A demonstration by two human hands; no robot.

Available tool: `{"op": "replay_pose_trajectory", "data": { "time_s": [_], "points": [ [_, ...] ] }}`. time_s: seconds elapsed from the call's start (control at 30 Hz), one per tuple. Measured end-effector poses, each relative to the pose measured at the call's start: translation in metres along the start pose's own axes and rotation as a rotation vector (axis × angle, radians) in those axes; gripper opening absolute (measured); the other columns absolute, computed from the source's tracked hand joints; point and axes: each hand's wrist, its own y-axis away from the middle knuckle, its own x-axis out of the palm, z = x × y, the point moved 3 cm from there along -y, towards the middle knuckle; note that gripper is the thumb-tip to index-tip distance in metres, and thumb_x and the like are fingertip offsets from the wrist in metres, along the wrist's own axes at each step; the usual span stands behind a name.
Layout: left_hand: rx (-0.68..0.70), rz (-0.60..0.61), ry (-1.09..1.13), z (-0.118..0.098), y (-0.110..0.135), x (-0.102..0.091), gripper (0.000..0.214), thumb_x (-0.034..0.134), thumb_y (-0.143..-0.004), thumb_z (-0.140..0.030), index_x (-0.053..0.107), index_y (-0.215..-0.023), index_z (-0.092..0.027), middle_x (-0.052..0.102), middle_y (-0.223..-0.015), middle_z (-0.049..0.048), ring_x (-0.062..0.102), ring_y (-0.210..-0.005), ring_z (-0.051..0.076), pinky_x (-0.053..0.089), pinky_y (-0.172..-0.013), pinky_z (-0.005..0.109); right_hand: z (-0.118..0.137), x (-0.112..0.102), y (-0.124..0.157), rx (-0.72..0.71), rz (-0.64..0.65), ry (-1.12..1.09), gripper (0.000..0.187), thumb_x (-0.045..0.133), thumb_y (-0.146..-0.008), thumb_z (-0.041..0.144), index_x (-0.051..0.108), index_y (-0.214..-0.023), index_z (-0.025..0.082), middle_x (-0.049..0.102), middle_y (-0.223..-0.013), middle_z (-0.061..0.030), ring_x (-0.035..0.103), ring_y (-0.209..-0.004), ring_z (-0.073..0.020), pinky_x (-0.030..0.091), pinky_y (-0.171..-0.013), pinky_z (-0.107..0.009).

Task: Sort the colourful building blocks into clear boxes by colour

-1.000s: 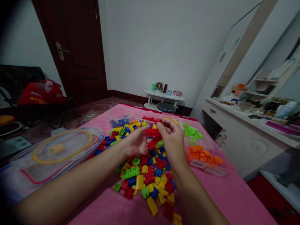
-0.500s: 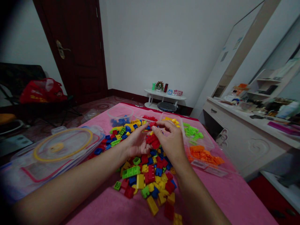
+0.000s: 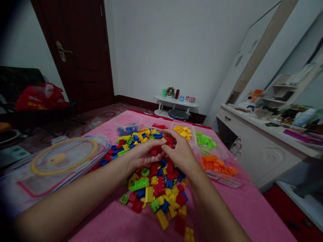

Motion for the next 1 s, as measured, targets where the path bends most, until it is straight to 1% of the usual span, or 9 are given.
{"op": "replay_pose_trajectory", "data": {
  "time_s": [0.1, 0.23, 0.37, 0.43, 0.53, 0.7, 0.87, 0.93, 1.0],
  "points": [
    [0.026, 0.009, -0.165, -0.003, 0.002, 0.001, 0.015, 0.069, -0.066, -0.017, 0.057, -0.071, -0.011, 0.054, -0.059, -0.0003, 0.050, -0.047, 0.004, 0.037, -0.041, 0.012, -0.003, -0.001, 0.000, 0.007, 0.050, -0.004, 0.049, 0.053, -0.067, 0.009, 0.059, -0.115, 0.019, 0.061, -0.117, -0.0069, 0.055, -0.109, -0.0200, 0.039, -0.097, -0.037],
    [0.203, -0.074, -0.539, -0.009, 0.003, -0.003, 0.025, 0.071, -0.063, -0.030, 0.057, -0.071, -0.012, 0.047, -0.054, -0.0041, 0.038, -0.044, 0.003, 0.027, -0.039, 0.014, -0.003, -0.001, 0.000, -0.002, 0.054, 0.070, 0.043, 0.051, -0.069, 0.011, 0.064, -0.109, 0.020, 0.062, -0.116, -0.0067, 0.054, -0.109, -0.0209, 0.040, -0.095, -0.038],
    [0.431, -0.131, -0.957, -0.013, 0.001, -0.008, 0.026, 0.067, -0.064, -0.035, 0.060, -0.068, -0.011, 0.039, -0.052, -0.0061, 0.031, -0.046, 0.004, 0.023, -0.043, 0.017, -0.002, -0.001, -0.001, -0.024, 0.053, 0.199, 0.029, 0.053, -0.071, 0.015, 0.069, -0.095, 0.020, 0.067, -0.100, -0.0059, 0.058, -0.096, -0.0203, 0.042, -0.088, -0.036],
    [0.484, -0.128, -1.104, -0.013, -0.001, -0.010, 0.026, 0.063, -0.066, -0.035, 0.062, -0.067, -0.010, 0.039, -0.052, -0.0053, 0.031, -0.048, 0.005, 0.022, -0.044, 0.018, -0.004, -0.002, -0.001, -0.016, 0.059, 0.263, 0.026, 0.054, -0.072, 0.015, 0.070, -0.092, 0.021, 0.067, -0.094, -0.0055, 0.059, -0.088, -0.0196, 0.043, -0.082, -0.035],
    [0.472, -0.114, -1.193, -0.014, -0.002, -0.012, 0.030, 0.060, -0.068, -0.038, 0.067, -0.072, -0.009, 0.040, -0.053, -0.0046, 0.031, -0.049, 0.006, 0.024, -0.046, 0.018, -0.007, -0.001, 0.000, -0.008, 0.062, 0.298, 0.024, 0.053, -0.074, 0.016, 0.069, -0.090, 0.020, 0.067, -0.090, -0.0059, 0.058, -0.082, -0.0191, 0.043, -0.075, -0.032],
    [0.506, -0.092, -1.285, -0.022, 0.003, -0.009, 0.030, 0.058, -0.069, -0.035, 0.071, -0.084, -0.012, 0.052, -0.057, -0.0022, 0.039, -0.051, 0.009, 0.030, -0.049, 0.019, -0.009, 0.003, 0.001, -0.008, -0.010, 0.208, 0.018, 0.052, -0.075, 0.017, 0.065, -0.086, 0.017, 0.065, -0.085, -0.0047, 0.058, -0.080, -0.0174, 0.042, -0.073, -0.030],
    [0.530, -0.175, -1.527, -0.032, 0.011, -0.003, 0.033, 0.067, -0.061, -0.031, 0.072, -0.091, -0.016, 0.065, -0.069, 0.0036, 0.050, -0.060, 0.015, 0.037, -0.055, 0.022, -0.017, -0.008, -0.001, 0.012, -0.247, 0.320, 0.016, 0.051, -0.075, 0.024, 0.061, -0.084, 0.016, 0.063, -0.083, -0.0055, 0.057, -0.074, -0.0171, 0.042, -0.066, -0.029],
    [0.507, -0.141, -1.640, -0.038, 0.015, -0.003, 0.032, 0.066, -0.062, -0.030, 0.073, -0.091, -0.017, 0.066, -0.069, 0.0041, 0.050, -0.058, 0.014, 0.037, -0.054, 0.022, -0.024, -0.015, -0.002, 0.035, -0.204, 0.376, 0.014, 0.055, -0.073, 0.026, 0.062, -0.080, 0.016, 0.064, -0.081, -0.0054, 0.057, -0.072, -0.0174, 0.042, -0.065, -0.029],
    [0.491, -0.057, -1.721, -0.046, 0.020, -0.006, 0.029, 0.065, -0.063, -0.028, 0.073, -0.089, -0.018, 0.066, -0.067, 0.0028, 0.050, -0.055, 0.013, 0.035, -0.052, 0.020, -0.032, -0.019, -0.002, 0.074, -0.019, 0.416, 0.013, 0.059, -0.070, 0.026, 0.065, -0.079, 0.018, 0.065, -0.076, -0.0038, 0.058, -0.067, -0.0169, 0.041, -0.060, -0.027]
  ]
}}
